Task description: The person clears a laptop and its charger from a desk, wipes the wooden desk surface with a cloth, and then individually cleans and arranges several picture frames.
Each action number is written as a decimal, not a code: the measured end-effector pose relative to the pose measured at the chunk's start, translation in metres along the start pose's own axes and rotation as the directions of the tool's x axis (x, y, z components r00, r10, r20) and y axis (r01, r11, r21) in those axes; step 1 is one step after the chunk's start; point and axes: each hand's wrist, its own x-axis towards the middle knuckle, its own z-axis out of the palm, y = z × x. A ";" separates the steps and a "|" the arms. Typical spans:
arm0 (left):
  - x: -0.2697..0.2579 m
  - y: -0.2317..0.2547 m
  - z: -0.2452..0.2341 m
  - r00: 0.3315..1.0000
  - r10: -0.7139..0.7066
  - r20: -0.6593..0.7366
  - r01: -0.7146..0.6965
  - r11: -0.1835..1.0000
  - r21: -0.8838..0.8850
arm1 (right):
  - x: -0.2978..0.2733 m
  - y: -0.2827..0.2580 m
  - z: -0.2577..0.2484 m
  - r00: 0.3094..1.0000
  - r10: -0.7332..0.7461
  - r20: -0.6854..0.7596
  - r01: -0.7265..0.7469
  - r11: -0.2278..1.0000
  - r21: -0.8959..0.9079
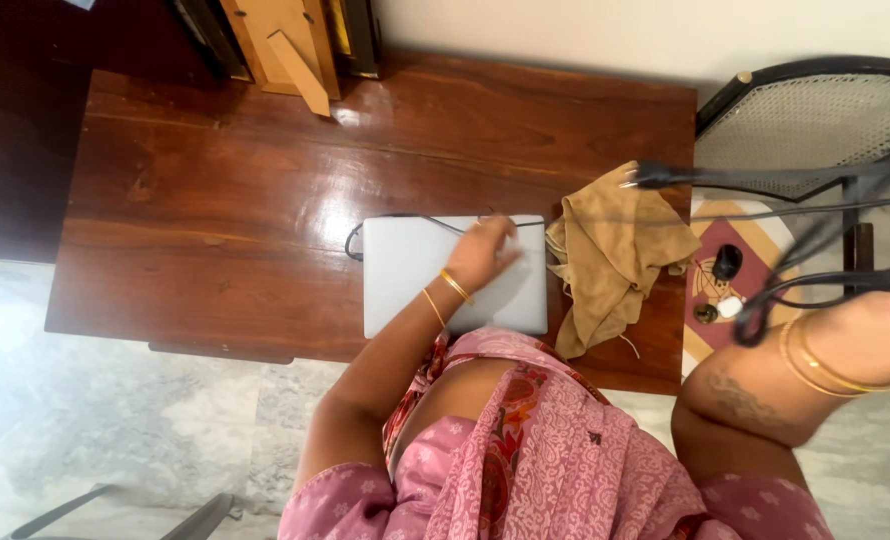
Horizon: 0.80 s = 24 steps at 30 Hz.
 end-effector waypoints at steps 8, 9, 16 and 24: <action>-0.002 -0.010 -0.129 0.610 0.297 -0.735 -0.068 0.943 0.325 | -0.016 -0.022 -0.019 0.988 0.013 -0.153 -0.040 0.984 -0.174; -0.007 -0.005 -0.148 0.572 0.361 -0.737 -0.056 0.913 0.404 | -0.016 -0.022 -0.019 0.987 0.019 -0.161 -0.048 0.982 -0.182; -0.072 0.103 -0.223 0.872 -0.132 -0.471 0.088 0.990 -0.113 | -0.006 -0.010 -0.010 0.985 0.086 -0.152 -0.115 0.974 -0.198; -0.066 0.143 -0.172 0.980 0.065 -0.186 -0.168 0.768 -0.618 | 0.014 0.042 0.033 0.935 0.352 -0.040 -0.353 0.917 -0.186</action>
